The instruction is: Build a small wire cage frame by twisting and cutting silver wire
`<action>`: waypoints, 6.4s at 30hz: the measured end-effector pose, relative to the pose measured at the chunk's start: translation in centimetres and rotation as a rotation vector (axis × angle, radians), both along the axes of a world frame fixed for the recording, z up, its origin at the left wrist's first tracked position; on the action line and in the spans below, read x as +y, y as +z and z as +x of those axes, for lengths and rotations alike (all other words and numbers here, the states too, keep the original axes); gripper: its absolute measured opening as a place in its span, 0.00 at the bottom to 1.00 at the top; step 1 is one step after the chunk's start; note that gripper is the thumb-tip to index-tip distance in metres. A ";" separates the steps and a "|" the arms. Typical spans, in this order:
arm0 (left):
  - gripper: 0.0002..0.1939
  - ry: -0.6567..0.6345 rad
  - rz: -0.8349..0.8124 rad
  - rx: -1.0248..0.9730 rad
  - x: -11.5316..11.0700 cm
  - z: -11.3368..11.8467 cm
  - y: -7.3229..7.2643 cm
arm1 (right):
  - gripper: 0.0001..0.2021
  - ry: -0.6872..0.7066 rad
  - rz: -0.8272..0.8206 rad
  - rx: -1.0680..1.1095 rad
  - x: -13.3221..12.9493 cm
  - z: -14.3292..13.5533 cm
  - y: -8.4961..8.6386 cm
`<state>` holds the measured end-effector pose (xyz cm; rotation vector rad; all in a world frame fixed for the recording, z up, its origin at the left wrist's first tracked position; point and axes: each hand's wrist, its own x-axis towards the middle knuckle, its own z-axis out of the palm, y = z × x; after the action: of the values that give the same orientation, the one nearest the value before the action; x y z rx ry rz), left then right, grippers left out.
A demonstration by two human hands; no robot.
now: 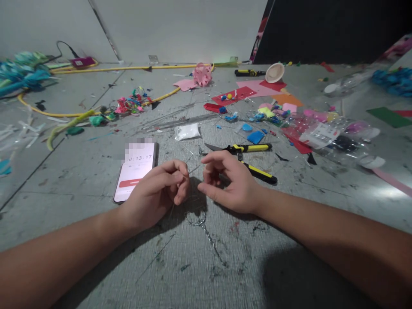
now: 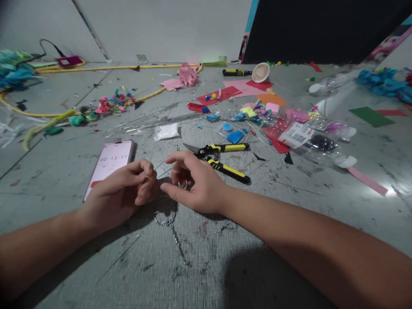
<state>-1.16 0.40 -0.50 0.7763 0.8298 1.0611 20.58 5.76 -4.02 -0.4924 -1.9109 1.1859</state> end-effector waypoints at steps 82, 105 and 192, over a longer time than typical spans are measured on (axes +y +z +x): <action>0.05 0.056 -0.115 -0.132 0.1 1.1 -0.9 | 0.06 -0.168 0.649 -0.077 -0.5 -0.2 0.8; 0.03 -0.019 0.206 0.017 -0.4 0.6 -1.3 | 0.13 0.080 -0.721 0.316 -0.7 -1.0 0.8; 0.03 -0.094 0.738 0.776 -1.1 -0.2 -0.6 | 0.16 0.013 -0.291 0.129 -1.2 -0.9 1.1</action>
<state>-1.34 -0.68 -1.06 1.9091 1.0275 0.9778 19.69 4.51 -2.89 -0.5433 -1.6424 1.4773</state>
